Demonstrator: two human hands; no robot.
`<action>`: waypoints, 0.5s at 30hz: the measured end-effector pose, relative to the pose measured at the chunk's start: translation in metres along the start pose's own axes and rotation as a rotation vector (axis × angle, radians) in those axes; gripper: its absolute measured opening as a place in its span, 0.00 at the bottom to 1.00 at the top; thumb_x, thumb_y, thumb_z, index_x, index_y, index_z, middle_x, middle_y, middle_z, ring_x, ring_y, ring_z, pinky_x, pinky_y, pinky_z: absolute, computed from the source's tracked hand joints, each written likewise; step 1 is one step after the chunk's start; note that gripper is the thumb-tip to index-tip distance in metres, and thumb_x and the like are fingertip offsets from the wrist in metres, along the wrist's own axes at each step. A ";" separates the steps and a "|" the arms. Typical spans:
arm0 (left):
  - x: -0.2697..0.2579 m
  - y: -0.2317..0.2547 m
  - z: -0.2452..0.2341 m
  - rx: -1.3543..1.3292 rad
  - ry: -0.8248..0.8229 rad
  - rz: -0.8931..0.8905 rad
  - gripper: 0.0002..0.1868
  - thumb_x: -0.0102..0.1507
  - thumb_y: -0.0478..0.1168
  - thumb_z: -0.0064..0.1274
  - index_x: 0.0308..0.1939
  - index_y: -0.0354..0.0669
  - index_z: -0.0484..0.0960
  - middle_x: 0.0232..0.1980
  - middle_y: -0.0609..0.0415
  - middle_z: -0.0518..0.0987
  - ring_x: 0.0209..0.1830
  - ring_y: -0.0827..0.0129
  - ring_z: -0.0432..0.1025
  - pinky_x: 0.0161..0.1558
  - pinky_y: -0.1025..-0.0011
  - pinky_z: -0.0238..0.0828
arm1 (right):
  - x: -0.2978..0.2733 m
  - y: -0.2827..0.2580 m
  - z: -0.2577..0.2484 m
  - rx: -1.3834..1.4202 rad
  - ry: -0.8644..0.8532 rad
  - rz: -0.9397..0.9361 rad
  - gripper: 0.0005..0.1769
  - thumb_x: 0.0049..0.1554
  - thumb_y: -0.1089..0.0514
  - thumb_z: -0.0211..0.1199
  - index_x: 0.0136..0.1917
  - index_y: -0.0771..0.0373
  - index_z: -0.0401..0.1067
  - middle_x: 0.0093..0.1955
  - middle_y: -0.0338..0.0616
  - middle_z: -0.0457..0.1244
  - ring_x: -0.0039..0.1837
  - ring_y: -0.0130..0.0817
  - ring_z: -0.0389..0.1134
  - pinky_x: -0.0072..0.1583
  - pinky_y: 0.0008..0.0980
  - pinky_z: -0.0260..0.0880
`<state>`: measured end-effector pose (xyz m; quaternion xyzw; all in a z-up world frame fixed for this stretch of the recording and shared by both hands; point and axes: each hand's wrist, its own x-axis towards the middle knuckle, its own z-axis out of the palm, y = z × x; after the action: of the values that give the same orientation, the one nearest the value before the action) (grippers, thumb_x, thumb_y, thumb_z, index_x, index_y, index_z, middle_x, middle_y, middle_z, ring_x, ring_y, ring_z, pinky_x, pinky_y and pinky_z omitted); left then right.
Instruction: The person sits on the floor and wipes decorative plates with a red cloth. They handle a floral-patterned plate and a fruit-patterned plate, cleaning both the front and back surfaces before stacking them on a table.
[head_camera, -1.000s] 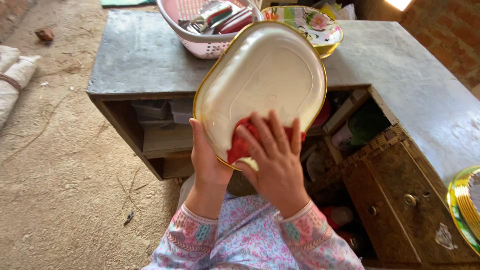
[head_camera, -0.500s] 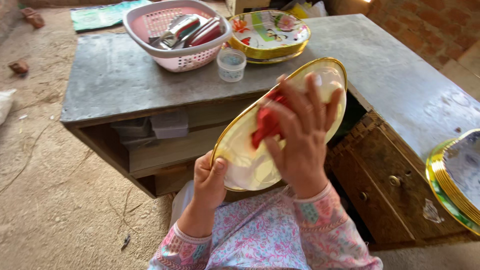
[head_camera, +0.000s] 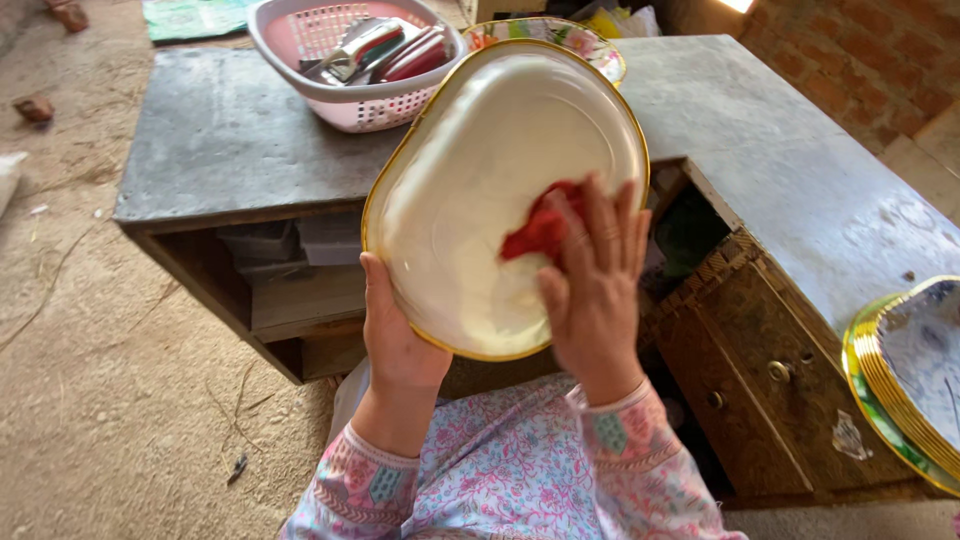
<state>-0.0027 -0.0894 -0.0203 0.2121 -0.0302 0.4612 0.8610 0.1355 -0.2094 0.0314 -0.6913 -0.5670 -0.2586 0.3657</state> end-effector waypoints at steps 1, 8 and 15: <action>0.003 0.000 -0.001 -0.022 0.004 0.009 0.35 0.73 0.61 0.33 0.76 0.41 0.62 0.72 0.49 0.71 0.71 0.59 0.68 0.70 0.58 0.67 | -0.003 -0.010 0.005 0.008 -0.028 -0.046 0.31 0.68 0.41 0.50 0.79 0.55 0.62 0.86 0.50 0.47 0.89 0.57 0.36 0.85 0.61 0.32; 0.011 0.010 -0.032 -0.177 -0.040 0.034 0.36 0.74 0.64 0.30 0.72 0.40 0.66 0.68 0.45 0.74 0.68 0.56 0.69 0.68 0.58 0.69 | -0.020 -0.047 0.036 -0.092 -0.125 -0.337 0.27 0.61 0.40 0.61 0.72 0.43 0.71 0.79 0.36 0.56 0.83 0.47 0.49 0.81 0.64 0.34; 0.016 0.009 -0.036 -0.154 0.017 0.067 0.32 0.75 0.59 0.30 0.74 0.41 0.64 0.72 0.50 0.71 0.71 0.60 0.67 0.72 0.59 0.64 | -0.023 -0.020 0.038 0.036 0.067 -0.263 0.20 0.65 0.54 0.54 0.69 0.48 0.71 0.79 0.44 0.54 0.84 0.49 0.48 0.83 0.56 0.37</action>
<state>-0.0060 -0.0582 -0.0459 0.1403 -0.0654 0.4880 0.8590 0.1083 -0.1908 -0.0046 -0.5954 -0.6448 -0.3168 0.3596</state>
